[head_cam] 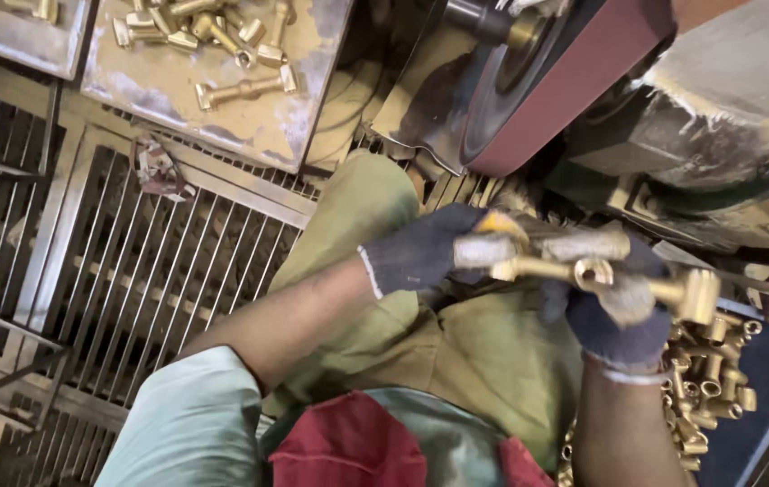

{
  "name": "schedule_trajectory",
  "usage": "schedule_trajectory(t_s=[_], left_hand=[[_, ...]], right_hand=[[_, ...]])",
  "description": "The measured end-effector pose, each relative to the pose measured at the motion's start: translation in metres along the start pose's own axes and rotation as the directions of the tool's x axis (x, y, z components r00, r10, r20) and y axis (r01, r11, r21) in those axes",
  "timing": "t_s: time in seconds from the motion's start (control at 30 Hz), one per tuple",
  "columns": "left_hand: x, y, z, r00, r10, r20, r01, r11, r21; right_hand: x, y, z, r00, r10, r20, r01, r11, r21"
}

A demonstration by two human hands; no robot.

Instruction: The person sits cross-legged and repeatedly picks up brass-colored metal fittings from a blue bin. They press each fitting against a moving belt sander to smooth its surface, then place it into a metal tray. The process is repeated continuously throughout the clip.

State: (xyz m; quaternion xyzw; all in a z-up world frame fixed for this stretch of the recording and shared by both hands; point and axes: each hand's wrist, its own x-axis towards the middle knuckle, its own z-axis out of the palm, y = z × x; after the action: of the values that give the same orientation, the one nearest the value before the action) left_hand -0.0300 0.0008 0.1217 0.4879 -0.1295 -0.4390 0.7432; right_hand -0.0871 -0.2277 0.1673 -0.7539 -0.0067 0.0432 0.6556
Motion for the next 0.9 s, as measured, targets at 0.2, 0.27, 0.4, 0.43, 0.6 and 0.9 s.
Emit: schedule_trajectory(t_s=[0.2,0.27,0.4,0.43,0.6,0.9], left_hand=[[0.018,-0.014,-0.016,0.958,0.212,-0.190,-0.144,0.936,0.320],[0.029,-0.022,-0.021,0.928,0.262,-0.266,-0.157,0.920,0.360],[0.050,-0.040,-0.030,0.874,-0.126,-0.468,0.203,0.972,0.118],[0.054,-0.045,-0.032,0.854,-0.173,-0.491,0.255,0.961,0.105],[0.077,-0.069,-0.042,0.803,-0.289,-0.522,0.182,0.952,-0.248],[0.077,-0.081,-0.043,0.750,-0.343,-0.566,0.182,0.929,-0.322]], right_hand=[[0.024,0.049,0.001,0.969,-0.132,-0.211,0.056,0.942,-0.331],[0.042,0.066,0.016,0.923,0.247,-0.297,-0.188,0.959,0.214],[0.067,0.091,0.019,0.826,0.562,-0.049,-0.371,0.607,0.703],[0.071,0.097,0.016,0.844,0.536,0.010,-0.387,0.595,0.705],[0.091,0.132,0.022,0.687,0.726,-0.046,-0.378,0.410,0.830],[0.074,0.129,0.032,0.707,0.705,-0.055,-0.395,0.458,0.796]])
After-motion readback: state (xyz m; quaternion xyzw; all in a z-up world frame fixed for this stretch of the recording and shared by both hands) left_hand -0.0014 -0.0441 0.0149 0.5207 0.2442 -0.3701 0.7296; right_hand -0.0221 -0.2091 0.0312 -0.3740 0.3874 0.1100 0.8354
